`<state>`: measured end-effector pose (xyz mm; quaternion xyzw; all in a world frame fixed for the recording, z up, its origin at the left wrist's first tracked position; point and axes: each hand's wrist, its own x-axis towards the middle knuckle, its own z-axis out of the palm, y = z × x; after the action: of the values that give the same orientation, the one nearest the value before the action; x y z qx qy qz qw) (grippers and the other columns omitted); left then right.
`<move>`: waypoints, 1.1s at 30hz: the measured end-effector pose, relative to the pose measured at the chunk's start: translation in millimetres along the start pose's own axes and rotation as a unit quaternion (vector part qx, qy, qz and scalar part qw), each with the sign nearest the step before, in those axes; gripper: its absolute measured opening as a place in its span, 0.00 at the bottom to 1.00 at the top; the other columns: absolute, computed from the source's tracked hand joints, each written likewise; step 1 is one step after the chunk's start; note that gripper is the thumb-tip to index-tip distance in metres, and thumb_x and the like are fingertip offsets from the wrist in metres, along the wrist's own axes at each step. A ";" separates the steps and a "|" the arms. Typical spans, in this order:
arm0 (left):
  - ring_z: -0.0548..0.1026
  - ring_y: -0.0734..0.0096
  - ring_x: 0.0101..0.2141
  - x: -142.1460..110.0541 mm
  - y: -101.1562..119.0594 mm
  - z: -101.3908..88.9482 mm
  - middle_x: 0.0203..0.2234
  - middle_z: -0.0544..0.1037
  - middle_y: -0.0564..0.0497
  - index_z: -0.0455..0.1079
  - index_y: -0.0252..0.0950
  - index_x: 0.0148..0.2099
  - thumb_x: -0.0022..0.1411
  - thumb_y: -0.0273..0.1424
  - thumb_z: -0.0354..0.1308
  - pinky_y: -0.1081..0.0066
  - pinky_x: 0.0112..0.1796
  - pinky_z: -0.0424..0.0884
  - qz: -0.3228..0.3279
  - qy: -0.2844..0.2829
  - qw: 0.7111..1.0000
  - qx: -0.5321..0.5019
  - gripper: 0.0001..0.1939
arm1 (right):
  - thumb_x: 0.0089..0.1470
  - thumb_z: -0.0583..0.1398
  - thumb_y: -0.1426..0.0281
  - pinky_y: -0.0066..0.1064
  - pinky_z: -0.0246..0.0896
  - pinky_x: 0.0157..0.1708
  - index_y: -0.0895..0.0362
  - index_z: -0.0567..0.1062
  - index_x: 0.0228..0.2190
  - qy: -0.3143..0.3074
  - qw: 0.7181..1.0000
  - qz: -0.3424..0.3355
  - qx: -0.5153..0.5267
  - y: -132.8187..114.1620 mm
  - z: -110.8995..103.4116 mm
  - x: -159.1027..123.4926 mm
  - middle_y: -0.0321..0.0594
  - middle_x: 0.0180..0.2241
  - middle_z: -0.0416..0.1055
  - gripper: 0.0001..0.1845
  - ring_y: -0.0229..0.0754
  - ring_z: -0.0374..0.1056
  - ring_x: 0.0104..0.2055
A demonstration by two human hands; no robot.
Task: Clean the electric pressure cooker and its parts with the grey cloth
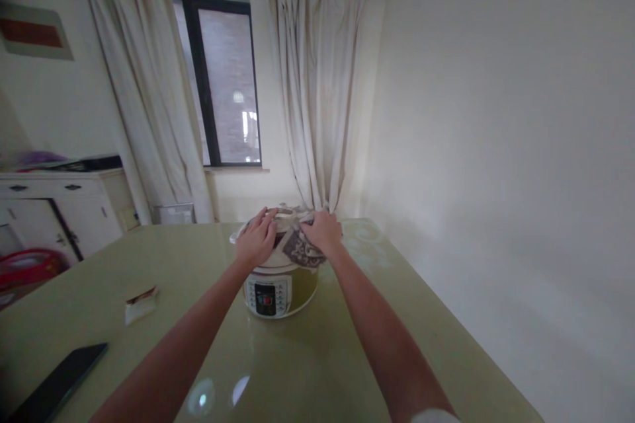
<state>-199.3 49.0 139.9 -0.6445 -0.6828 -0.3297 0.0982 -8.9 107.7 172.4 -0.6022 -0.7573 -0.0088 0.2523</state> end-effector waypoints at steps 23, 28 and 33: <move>0.72 0.55 0.67 -0.2 0.6 1.2 0.74 0.66 0.46 0.66 0.48 0.75 0.79 0.37 0.42 0.50 0.66 0.68 -0.008 0.014 0.999 -0.035 0.28 | 0.64 0.63 0.65 0.42 0.65 0.48 0.60 0.84 0.53 0.108 0.989 -0.068 0.068 27.3 23.5 16.4 0.53 0.47 0.79 0.20 0.54 0.70 0.49; 0.72 0.55 0.67 -0.5 0.7 1.5 0.74 0.66 0.47 0.67 0.48 0.74 0.78 0.36 0.44 0.50 0.66 0.68 -0.004 0.020 0.999 -0.030 0.28 | 0.58 0.64 0.60 0.56 0.61 0.63 0.47 0.79 0.62 0.266 0.931 -0.234 0.090 38.7 89.4 -79.1 0.49 0.68 0.64 0.30 0.64 0.62 0.63; 0.74 0.54 0.66 -1.4 2.0 0.0 0.75 0.65 0.47 0.66 0.48 0.75 0.78 0.35 0.44 0.51 0.66 0.68 -0.007 0.013 0.999 -0.028 0.28 | 0.54 0.63 0.58 0.60 0.64 0.58 0.41 0.74 0.66 0.320 0.889 -0.325 0.046 69.9 177.3 -154.8 0.49 0.66 0.62 0.37 0.67 0.61 0.64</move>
<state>-197.1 47.7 139.8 -0.6376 -0.6765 -0.3582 0.0869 12.1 42.6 -63.4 -0.2749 -0.7882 -0.2475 0.4918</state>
